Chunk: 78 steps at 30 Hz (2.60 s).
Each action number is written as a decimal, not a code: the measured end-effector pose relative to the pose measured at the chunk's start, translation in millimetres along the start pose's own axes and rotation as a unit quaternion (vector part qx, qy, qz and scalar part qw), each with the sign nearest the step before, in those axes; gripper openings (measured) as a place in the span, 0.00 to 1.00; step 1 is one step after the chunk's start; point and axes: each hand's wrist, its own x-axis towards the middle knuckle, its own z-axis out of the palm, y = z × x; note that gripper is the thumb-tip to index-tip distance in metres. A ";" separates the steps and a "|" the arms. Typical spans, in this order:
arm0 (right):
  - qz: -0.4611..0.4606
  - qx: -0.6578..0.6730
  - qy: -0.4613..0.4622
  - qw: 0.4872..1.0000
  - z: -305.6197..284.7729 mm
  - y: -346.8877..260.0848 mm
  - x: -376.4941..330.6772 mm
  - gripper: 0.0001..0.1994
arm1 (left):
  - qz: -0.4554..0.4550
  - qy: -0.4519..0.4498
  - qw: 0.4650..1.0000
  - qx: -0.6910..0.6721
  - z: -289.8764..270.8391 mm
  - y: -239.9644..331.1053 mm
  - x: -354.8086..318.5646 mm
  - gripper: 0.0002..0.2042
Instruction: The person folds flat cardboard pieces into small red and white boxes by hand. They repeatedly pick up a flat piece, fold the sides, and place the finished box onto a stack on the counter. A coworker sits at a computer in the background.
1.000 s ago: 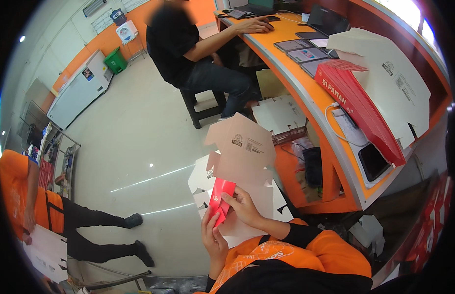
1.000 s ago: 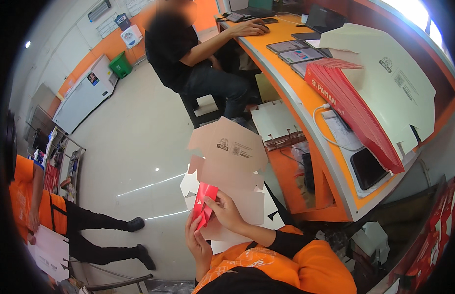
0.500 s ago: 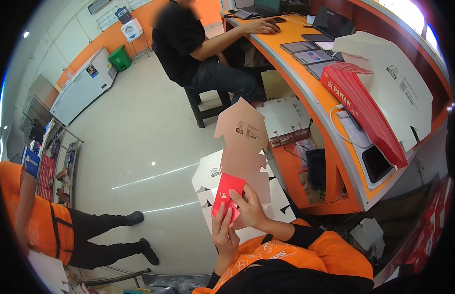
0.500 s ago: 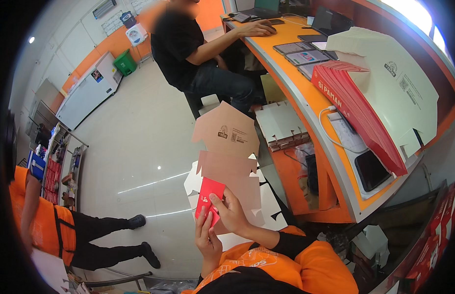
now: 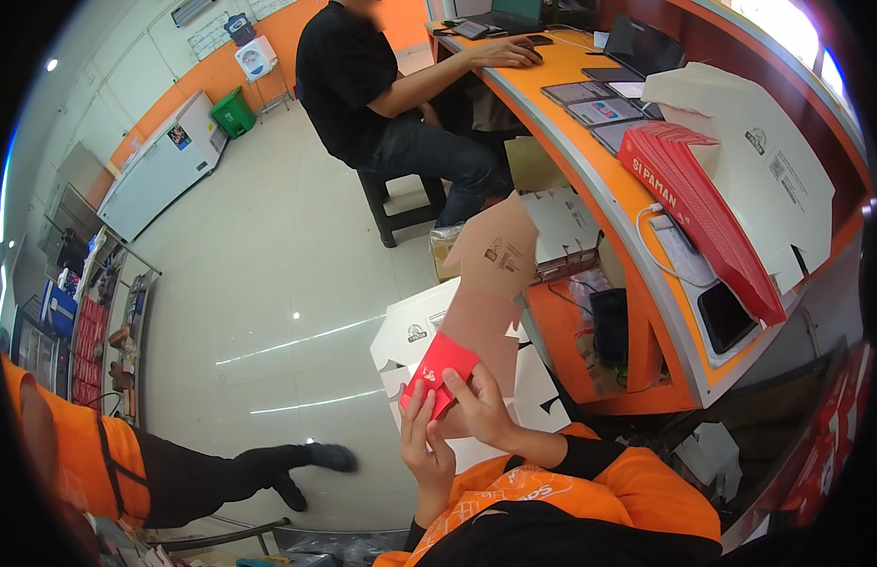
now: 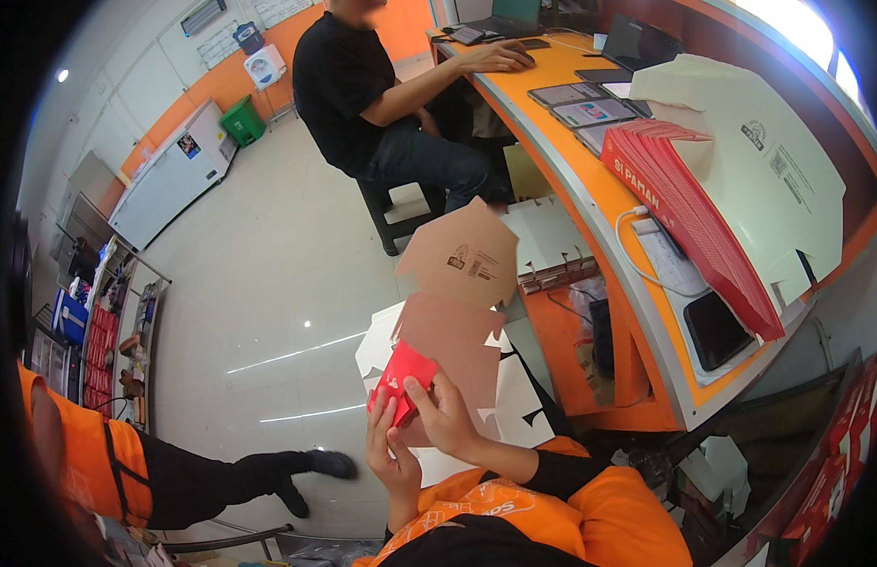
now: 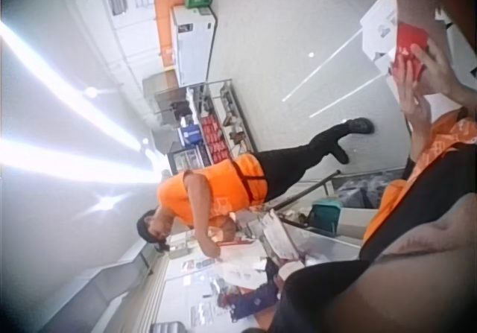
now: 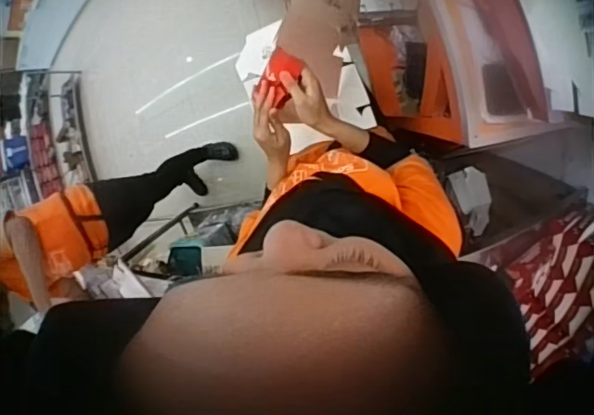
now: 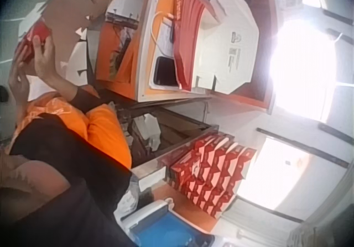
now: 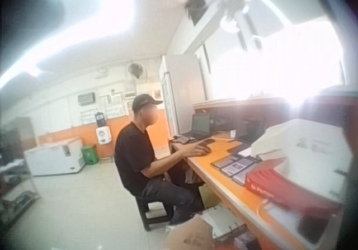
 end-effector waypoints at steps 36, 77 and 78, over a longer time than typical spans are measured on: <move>0.042 0.043 -0.108 0.992 -34.4 -85.0 14.6 0.21 | -0.017 -0.073 0.996 0.055 -35.7 12.6 41.1 0.32; -0.402 -0.763 0.119 0.493 -25.9 -275.5 -12.5 0.17 | -0.119 -0.091 0.983 0.110 -26.1 -105.7 -22.2 0.33; -0.373 -0.783 0.164 0.470 -34.2 -286.3 -15.5 0.15 | -0.160 -0.105 0.971 0.147 -29.1 -104.2 -33.9 0.34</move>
